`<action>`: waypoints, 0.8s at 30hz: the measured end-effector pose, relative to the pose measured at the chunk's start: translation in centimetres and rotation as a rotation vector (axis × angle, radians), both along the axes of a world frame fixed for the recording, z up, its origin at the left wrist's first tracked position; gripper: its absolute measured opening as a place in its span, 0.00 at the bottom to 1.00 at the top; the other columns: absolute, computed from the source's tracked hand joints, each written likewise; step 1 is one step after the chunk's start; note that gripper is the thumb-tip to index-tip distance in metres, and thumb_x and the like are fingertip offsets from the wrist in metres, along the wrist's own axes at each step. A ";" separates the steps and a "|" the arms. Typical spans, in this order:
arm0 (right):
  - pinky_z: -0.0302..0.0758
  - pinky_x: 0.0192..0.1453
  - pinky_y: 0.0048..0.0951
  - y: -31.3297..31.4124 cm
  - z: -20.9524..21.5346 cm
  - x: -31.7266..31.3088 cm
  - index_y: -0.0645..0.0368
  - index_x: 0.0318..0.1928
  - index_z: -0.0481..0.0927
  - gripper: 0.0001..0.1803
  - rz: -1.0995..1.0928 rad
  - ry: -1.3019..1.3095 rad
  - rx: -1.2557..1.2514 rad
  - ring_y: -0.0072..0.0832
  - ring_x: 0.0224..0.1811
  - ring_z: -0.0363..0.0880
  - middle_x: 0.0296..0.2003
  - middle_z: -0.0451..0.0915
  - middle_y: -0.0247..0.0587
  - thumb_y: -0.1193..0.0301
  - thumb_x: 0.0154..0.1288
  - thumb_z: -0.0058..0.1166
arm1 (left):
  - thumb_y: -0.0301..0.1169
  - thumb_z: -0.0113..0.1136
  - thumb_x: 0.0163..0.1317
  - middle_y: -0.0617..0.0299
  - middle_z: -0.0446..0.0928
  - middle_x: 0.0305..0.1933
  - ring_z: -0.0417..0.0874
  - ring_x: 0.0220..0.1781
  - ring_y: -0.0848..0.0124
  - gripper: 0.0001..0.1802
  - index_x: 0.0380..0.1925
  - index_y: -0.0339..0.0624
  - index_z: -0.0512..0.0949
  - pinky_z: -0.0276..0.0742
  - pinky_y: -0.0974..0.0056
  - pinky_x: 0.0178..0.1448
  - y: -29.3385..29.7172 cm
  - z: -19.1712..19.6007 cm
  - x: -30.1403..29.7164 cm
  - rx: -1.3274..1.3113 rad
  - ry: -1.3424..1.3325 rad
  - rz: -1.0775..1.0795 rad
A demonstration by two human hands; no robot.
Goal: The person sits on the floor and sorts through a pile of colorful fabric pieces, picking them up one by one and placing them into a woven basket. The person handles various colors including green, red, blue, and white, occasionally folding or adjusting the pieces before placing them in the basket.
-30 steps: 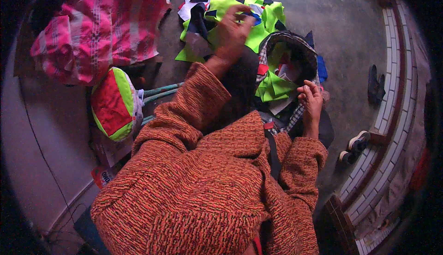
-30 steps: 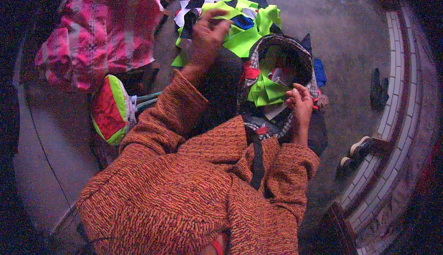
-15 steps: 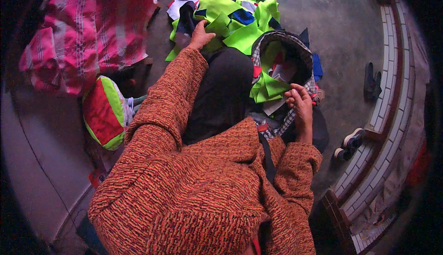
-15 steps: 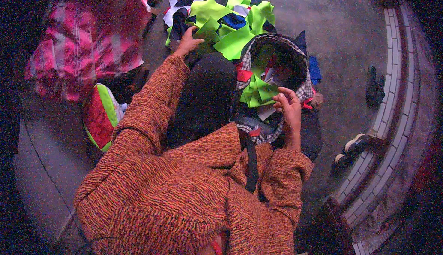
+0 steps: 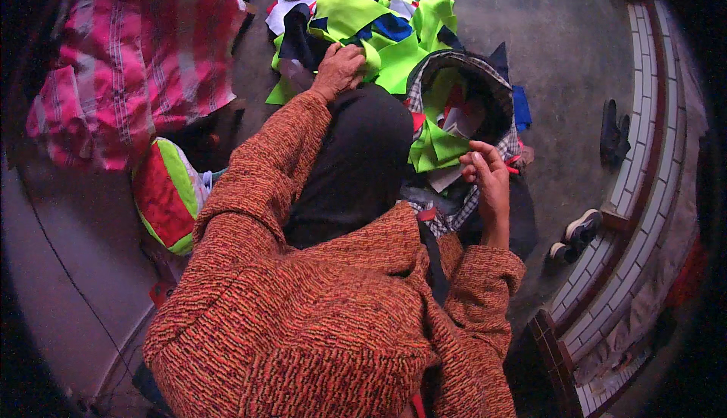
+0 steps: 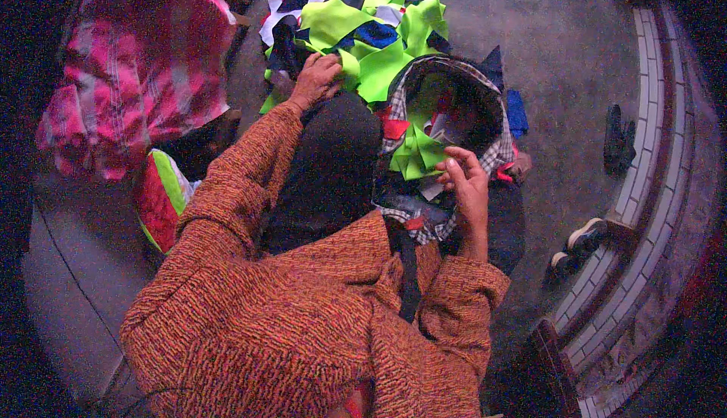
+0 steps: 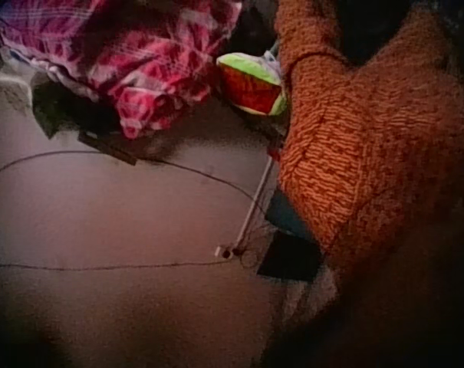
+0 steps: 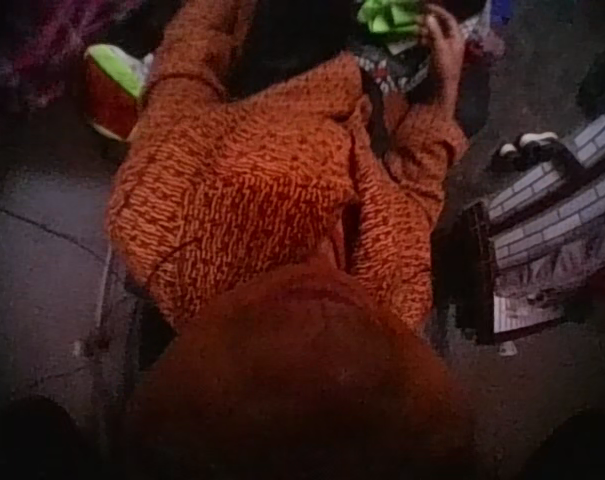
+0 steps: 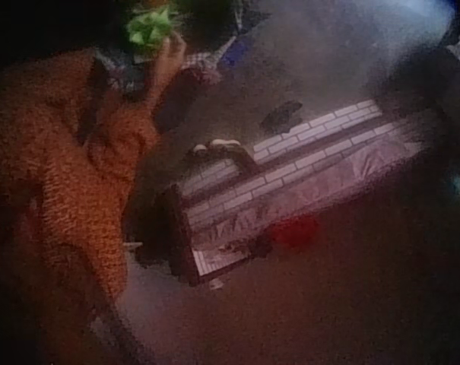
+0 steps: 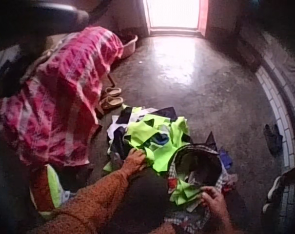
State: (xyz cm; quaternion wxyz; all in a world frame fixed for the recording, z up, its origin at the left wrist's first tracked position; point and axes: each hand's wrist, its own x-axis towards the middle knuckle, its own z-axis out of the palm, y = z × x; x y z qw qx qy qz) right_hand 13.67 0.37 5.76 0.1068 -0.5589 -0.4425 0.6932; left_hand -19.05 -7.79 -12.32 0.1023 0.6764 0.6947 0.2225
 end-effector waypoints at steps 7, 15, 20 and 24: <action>0.66 0.29 0.15 -1.1 0.5 -0.6 0.59 0.47 0.71 0.14 -0.009 -0.023 -0.036 0.16 0.27 0.71 0.32 0.77 0.35 0.69 0.62 0.49 | 0.33 0.58 0.45 0.54 0.66 0.56 0.75 0.46 0.52 0.14 0.36 0.49 0.77 0.72 0.54 0.47 1.5 -3.3 2.0 -0.450 -0.133 -0.059; 0.67 0.29 0.15 -1.6 0.9 -0.9 0.58 0.46 0.71 0.12 -0.033 -0.013 -0.072 0.15 0.27 0.71 0.32 0.77 0.35 0.71 0.62 0.47 | 0.28 0.54 0.44 0.49 0.76 0.34 0.77 0.40 0.50 0.11 0.32 0.44 0.75 0.72 0.51 0.43 0.0 -4.3 2.6 -0.550 -0.338 0.166; 0.67 0.28 0.15 -1.8 -0.8 -0.3 0.56 0.46 0.72 0.12 0.037 0.006 -0.007 0.14 0.25 0.70 0.31 0.77 0.34 0.72 0.61 0.48 | 0.26 0.53 0.43 0.45 0.75 0.32 0.75 0.38 0.48 0.12 0.32 0.41 0.73 0.71 0.51 0.41 -0.3 -0.7 0.9 -0.374 -0.468 0.275; 0.68 0.28 0.17 -1.7 -2.8 0.1 0.57 0.45 0.72 0.13 0.068 0.071 0.033 0.17 0.27 0.73 0.32 0.77 0.34 0.70 0.59 0.51 | 0.25 0.51 0.40 0.42 0.72 0.28 0.74 0.36 0.45 0.11 0.28 0.35 0.70 0.69 0.50 0.38 -0.1 5.8 0.1 -0.170 -0.575 0.404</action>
